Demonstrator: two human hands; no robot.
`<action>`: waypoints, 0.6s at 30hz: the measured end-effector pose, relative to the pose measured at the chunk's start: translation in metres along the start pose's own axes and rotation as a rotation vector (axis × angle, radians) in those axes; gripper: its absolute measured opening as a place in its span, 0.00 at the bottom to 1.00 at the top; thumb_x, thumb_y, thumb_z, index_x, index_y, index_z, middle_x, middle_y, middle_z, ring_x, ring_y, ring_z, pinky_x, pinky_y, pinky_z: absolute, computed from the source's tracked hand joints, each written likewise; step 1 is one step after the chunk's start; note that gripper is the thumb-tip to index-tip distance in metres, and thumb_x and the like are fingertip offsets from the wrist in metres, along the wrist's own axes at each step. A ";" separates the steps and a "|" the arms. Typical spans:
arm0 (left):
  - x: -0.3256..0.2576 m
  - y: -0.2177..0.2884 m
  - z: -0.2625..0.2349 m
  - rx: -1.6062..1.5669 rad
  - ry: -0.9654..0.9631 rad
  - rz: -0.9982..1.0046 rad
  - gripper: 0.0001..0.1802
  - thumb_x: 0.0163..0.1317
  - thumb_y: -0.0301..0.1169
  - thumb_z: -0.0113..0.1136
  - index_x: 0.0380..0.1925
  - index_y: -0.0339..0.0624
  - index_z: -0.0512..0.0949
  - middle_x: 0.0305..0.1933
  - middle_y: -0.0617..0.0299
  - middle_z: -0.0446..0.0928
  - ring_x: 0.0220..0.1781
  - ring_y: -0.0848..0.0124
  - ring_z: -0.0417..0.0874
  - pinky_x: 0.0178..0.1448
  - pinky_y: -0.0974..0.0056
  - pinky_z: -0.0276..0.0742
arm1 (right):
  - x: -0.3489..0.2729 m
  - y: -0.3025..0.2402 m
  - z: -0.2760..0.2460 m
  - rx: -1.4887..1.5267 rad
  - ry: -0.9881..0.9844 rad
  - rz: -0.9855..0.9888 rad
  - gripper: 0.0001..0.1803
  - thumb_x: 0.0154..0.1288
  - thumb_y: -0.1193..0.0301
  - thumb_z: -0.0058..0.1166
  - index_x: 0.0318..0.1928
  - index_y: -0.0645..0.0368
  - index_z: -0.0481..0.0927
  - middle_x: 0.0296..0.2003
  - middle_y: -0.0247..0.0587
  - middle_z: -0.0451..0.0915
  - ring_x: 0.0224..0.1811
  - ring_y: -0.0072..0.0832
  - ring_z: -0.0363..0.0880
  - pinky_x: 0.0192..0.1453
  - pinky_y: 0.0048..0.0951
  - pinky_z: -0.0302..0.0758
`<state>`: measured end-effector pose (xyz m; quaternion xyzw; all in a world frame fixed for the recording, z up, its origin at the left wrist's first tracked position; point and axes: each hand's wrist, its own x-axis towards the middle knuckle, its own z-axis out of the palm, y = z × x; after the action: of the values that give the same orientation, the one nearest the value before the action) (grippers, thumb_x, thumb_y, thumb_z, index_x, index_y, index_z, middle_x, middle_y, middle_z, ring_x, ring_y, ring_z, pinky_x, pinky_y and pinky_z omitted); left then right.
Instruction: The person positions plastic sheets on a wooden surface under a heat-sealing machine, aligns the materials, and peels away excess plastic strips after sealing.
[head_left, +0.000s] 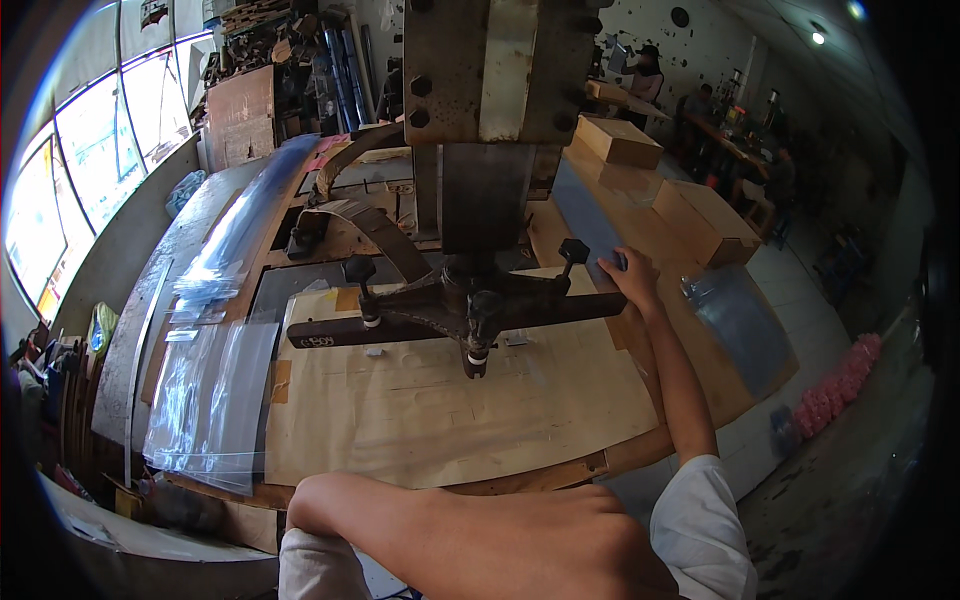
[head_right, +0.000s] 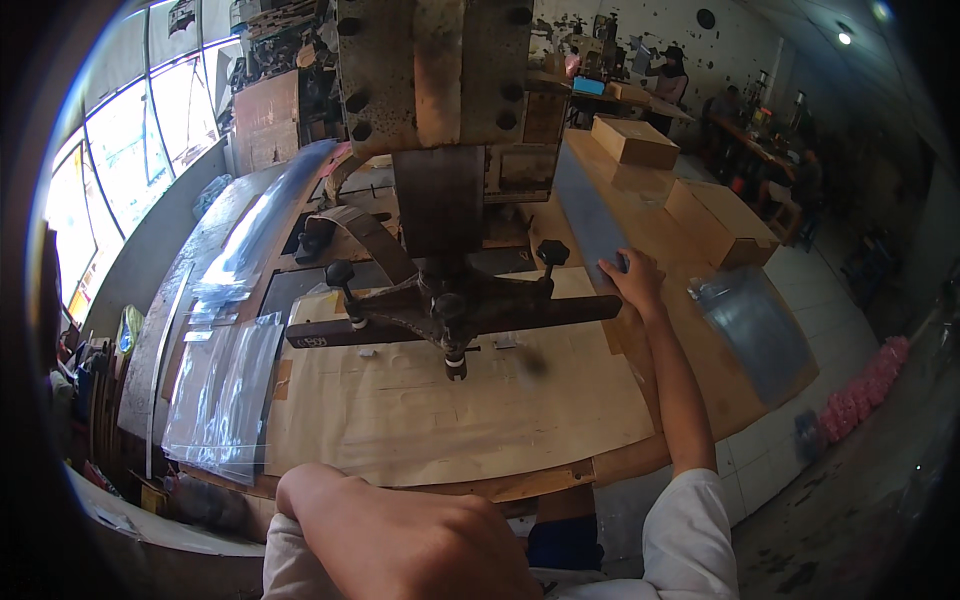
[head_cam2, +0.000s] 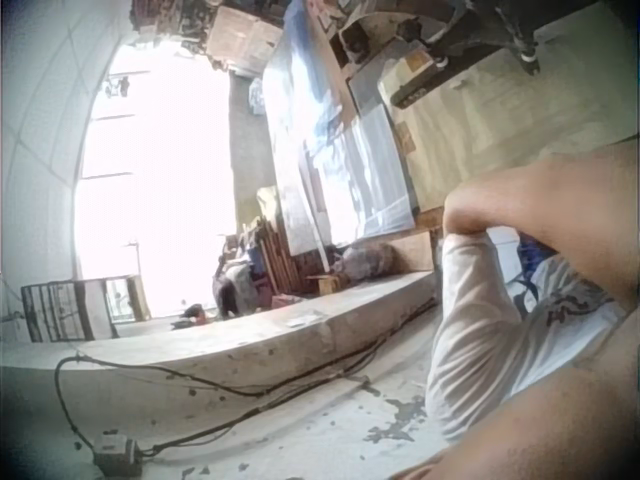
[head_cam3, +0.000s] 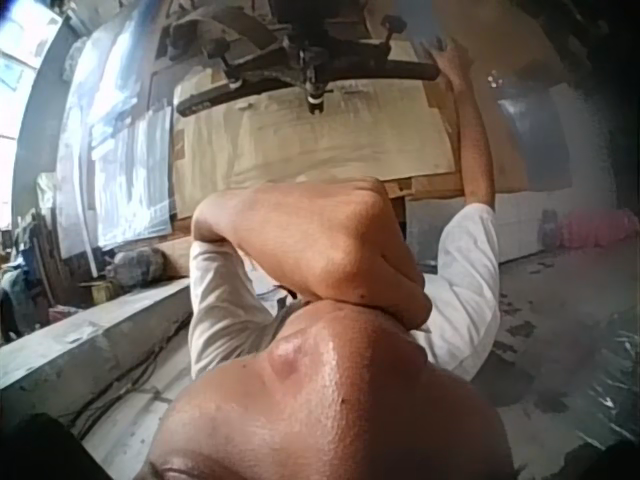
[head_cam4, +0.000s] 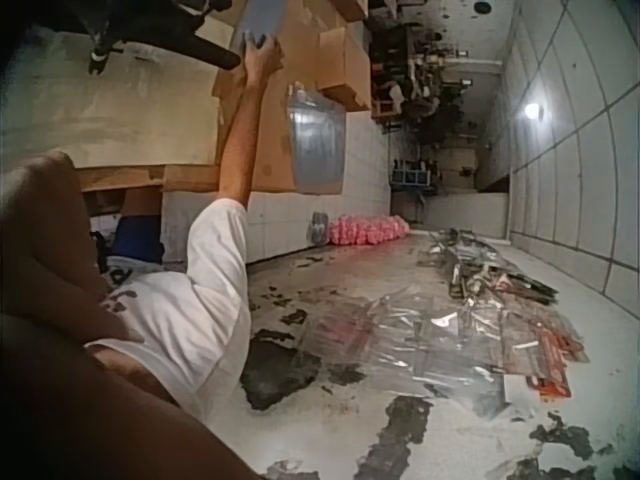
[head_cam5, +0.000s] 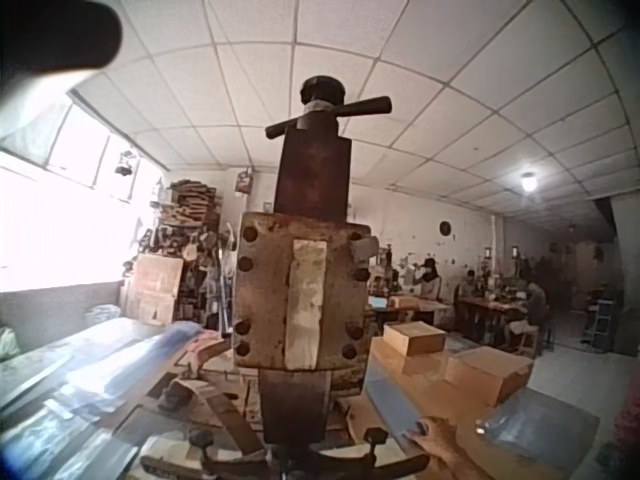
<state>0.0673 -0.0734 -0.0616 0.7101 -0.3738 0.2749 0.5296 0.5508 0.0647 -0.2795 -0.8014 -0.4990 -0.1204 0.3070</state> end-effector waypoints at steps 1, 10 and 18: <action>0.000 -0.001 0.000 0.003 -0.026 0.000 0.14 0.49 0.31 0.66 0.36 0.38 0.81 0.24 0.57 0.77 0.21 0.57 0.81 0.21 0.56 0.73 | 0.002 0.002 0.000 0.010 -0.006 0.005 0.37 0.62 0.39 0.65 0.58 0.56 0.83 0.55 0.48 0.84 0.63 0.48 0.77 0.68 0.50 0.71; -0.015 -0.015 -0.018 -0.149 -0.151 -0.123 0.18 0.74 0.32 0.47 0.32 0.25 0.75 0.29 0.47 0.78 0.27 0.53 0.84 0.33 0.51 0.81 | 0.000 0.000 -0.001 0.023 -0.018 0.025 0.36 0.62 0.38 0.64 0.58 0.53 0.83 0.55 0.44 0.84 0.65 0.46 0.76 0.68 0.54 0.68; 0.011 -0.005 -0.024 0.072 -0.123 0.087 0.12 0.45 0.33 0.65 0.28 0.40 0.76 0.20 0.61 0.71 0.17 0.62 0.77 0.18 0.59 0.69 | 0.001 0.002 0.002 -0.006 -0.012 0.023 0.36 0.62 0.37 0.63 0.59 0.51 0.83 0.56 0.42 0.84 0.65 0.45 0.76 0.67 0.56 0.67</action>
<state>0.0777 -0.0521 -0.0493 0.7273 -0.4262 0.2666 0.4673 0.5530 0.0659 -0.2810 -0.8088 -0.4911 -0.1135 0.3030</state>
